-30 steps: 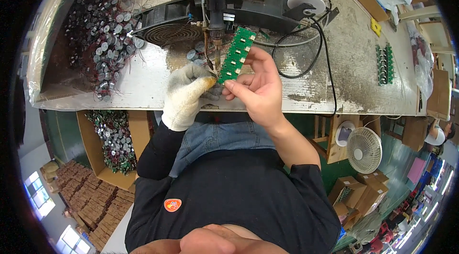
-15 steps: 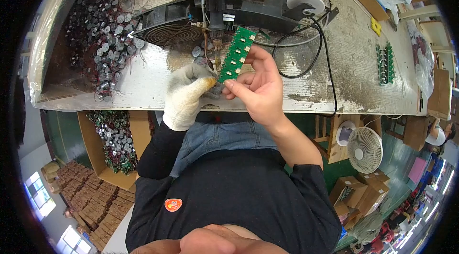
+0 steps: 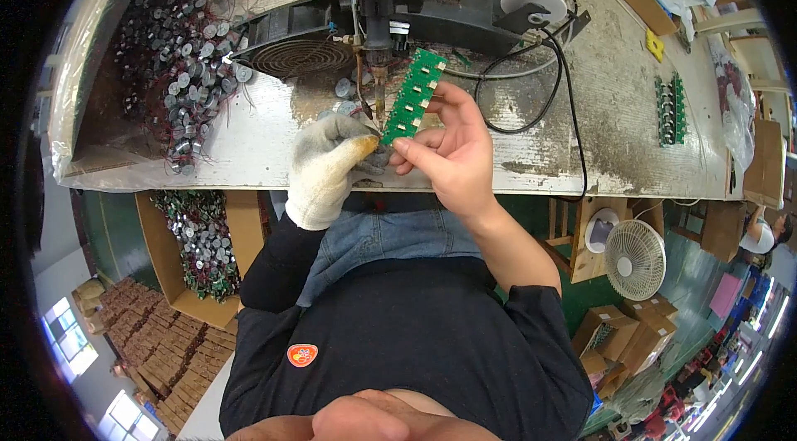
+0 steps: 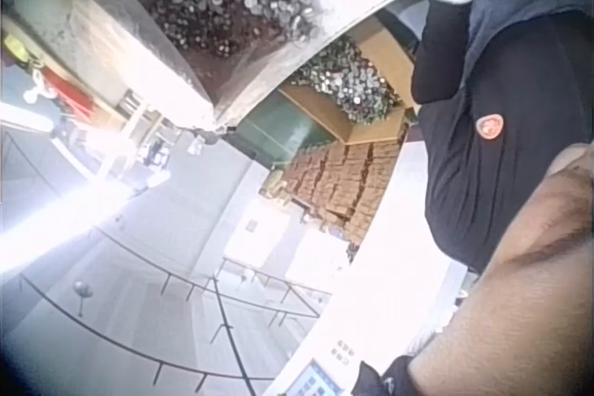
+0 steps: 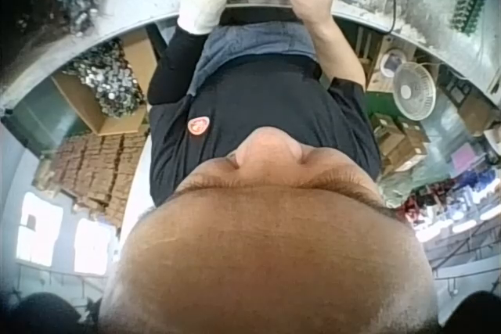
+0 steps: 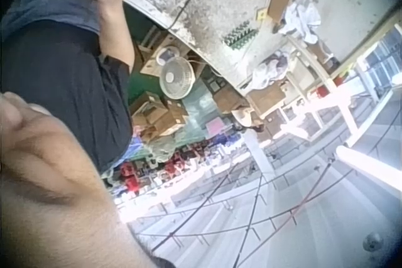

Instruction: The person picks up a motor from a pile, places it on the workbench, and solders its wires to a circuit board using a soldering machine.

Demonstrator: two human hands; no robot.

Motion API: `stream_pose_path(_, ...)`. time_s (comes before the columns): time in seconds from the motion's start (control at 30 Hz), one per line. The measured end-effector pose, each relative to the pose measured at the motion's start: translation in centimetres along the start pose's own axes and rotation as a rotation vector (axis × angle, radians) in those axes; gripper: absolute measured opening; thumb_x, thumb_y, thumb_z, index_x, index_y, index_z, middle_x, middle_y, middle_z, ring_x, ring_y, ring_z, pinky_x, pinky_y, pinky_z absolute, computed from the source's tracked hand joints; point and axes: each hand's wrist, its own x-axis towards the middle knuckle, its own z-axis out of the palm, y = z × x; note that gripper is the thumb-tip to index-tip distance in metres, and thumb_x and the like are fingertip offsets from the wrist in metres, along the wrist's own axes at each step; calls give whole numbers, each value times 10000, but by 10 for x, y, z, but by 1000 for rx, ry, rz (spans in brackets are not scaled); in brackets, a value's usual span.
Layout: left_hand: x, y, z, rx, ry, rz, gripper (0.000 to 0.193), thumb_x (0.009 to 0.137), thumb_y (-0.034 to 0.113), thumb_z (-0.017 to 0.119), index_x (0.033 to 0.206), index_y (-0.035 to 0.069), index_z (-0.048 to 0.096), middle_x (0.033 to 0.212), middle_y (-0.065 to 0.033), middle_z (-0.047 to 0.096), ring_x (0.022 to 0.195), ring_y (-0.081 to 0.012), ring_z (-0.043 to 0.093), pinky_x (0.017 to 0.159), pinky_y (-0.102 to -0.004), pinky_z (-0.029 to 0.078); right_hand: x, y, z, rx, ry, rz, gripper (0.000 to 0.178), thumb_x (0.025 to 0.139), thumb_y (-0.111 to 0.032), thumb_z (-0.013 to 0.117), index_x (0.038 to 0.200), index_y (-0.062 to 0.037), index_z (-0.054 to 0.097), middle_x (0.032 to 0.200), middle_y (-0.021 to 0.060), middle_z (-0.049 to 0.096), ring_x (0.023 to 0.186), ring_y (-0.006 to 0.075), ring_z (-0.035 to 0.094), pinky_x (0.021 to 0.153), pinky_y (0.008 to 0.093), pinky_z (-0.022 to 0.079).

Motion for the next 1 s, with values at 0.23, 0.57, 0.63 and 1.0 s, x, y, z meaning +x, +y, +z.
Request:
stream_pose_path(0.23,0,3,-2,36,-48,53,118,808,71,645,860,-35,642,765,-52,643,700,-91,589,626,-237,477,0,0,0,1,-26,-5,613,791,145,608,1330,8,350,1189,178,498,754,204,666,590,267,572)
stream_pose_path(0.57,2,2,-3,-11,-57,-20,106,815,86,645,845,-16,641,763,-42,634,687,-83,579,614,-229,468,1,-3,1,3,-25,-10,624,784,152,612,1333,24,346,1190,177,497,751,205,666,584,264,567)
stream_pose_path(0.63,3,1,-4,2,-60,7,106,817,90,646,846,-12,642,761,-39,631,684,-82,579,608,-228,469,2,-2,1,4,-32,-16,617,786,151,611,1329,27,346,1186,177,498,750,207,666,584,265,567)
stream_pose_path(1.0,2,6,-2,-2,-43,16,107,815,85,646,846,-17,641,759,-33,628,663,-90,588,590,-232,479,2,-4,5,-8,-7,-39,616,776,141,604,1329,32,355,1211,199,508,732,194,665,564,253,559)
